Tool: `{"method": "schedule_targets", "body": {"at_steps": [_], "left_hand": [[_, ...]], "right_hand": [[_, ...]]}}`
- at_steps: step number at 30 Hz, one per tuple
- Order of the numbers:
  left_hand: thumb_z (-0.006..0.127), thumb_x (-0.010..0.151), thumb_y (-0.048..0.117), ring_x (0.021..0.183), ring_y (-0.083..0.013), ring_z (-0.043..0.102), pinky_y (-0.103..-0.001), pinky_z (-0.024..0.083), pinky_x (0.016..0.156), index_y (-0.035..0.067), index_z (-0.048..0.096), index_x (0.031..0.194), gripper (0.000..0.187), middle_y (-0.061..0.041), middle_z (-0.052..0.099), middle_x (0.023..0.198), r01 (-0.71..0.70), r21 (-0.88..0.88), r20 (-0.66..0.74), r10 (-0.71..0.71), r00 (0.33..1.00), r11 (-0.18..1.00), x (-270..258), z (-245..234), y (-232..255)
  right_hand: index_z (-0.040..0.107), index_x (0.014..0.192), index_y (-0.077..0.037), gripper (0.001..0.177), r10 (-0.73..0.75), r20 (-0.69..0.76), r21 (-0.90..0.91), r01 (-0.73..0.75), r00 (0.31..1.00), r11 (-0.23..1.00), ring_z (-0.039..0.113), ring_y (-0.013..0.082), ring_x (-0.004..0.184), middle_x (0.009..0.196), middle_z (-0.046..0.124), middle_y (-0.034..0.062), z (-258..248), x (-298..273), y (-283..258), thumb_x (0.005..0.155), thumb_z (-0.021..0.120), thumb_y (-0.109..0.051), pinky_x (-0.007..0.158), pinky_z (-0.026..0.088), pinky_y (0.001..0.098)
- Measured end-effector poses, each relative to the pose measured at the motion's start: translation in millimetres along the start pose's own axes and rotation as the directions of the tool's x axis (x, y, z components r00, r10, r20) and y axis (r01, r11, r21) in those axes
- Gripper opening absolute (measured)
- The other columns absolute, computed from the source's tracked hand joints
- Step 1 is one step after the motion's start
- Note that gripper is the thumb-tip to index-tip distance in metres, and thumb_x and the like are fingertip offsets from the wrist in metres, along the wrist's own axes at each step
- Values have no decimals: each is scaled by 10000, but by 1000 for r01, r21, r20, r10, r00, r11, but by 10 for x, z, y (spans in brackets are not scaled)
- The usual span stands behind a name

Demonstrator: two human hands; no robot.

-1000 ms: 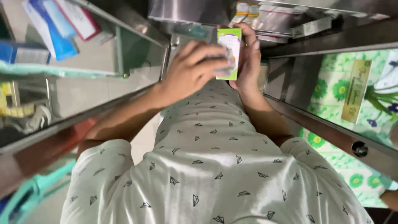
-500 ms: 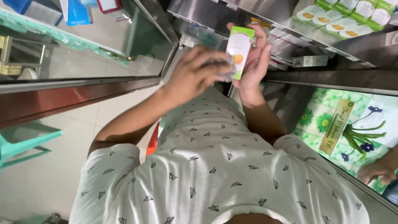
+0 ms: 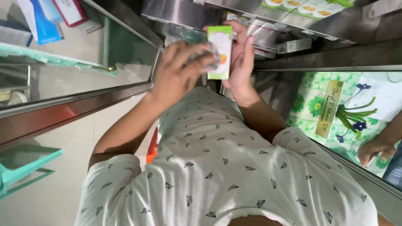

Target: Wiping down boxes of medicine with a cloth to clean them.

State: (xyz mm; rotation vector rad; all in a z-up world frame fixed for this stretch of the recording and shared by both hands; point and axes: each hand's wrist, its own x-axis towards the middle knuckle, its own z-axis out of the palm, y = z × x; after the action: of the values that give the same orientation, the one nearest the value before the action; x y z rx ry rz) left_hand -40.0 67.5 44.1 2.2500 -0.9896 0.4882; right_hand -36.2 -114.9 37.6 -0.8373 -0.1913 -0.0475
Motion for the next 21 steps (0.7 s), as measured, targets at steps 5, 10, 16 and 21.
{"method": "schedule_targets", "body": {"at_steps": [5, 10, 16, 21], "left_hand": [[799, 1058, 298, 1074, -300, 540, -416, 511, 856, 204, 615, 1337, 347, 16, 534, 1401, -9, 169, -88, 24, 996, 986, 491, 15, 186], [843, 978, 270, 1069, -289, 524, -403, 525, 822, 218, 682, 1246, 317, 27, 543, 1360, -67, 99, -29, 70, 997, 993, 336, 140, 386], [881, 1025, 346, 1074, -241, 531, -376, 521, 854, 265, 524, 1394, 520, 10, 548, 1375, -139, 127, -1, 140, 990, 982, 473, -52, 15], [653, 1088, 310, 1124, -323, 486, -419, 523, 864, 227, 670, 1265, 197, 4, 529, 1383, -96, 176, -56, 108, 993, 980, 574, 128, 246]], "right_hand": [[522, 1343, -90, 517, -11, -46, 38, 12, 999, 999, 592, 234, 1151, 1274, 603, 132, -30, -109, -5, 1099, 378, -522, 1000, 473, 370], [524, 1337, -151, 523, -2, -6, 14, 2, 1000, 1000, 663, 364, 1109, 1292, 637, 316, -145, -68, -119, 1090, 342, -575, 971, 547, 467], [566, 1286, -103, 522, -159, -97, -31, 157, 982, 987, 585, 224, 930, 1120, 598, 106, -45, -114, 15, 1068, 423, -554, 775, 464, 357], [553, 1234, -85, 483, -144, -79, 29, 146, 986, 989, 571, 197, 976, 1128, 580, 92, -12, -62, -33, 1064, 438, -522, 835, 459, 344]]}}
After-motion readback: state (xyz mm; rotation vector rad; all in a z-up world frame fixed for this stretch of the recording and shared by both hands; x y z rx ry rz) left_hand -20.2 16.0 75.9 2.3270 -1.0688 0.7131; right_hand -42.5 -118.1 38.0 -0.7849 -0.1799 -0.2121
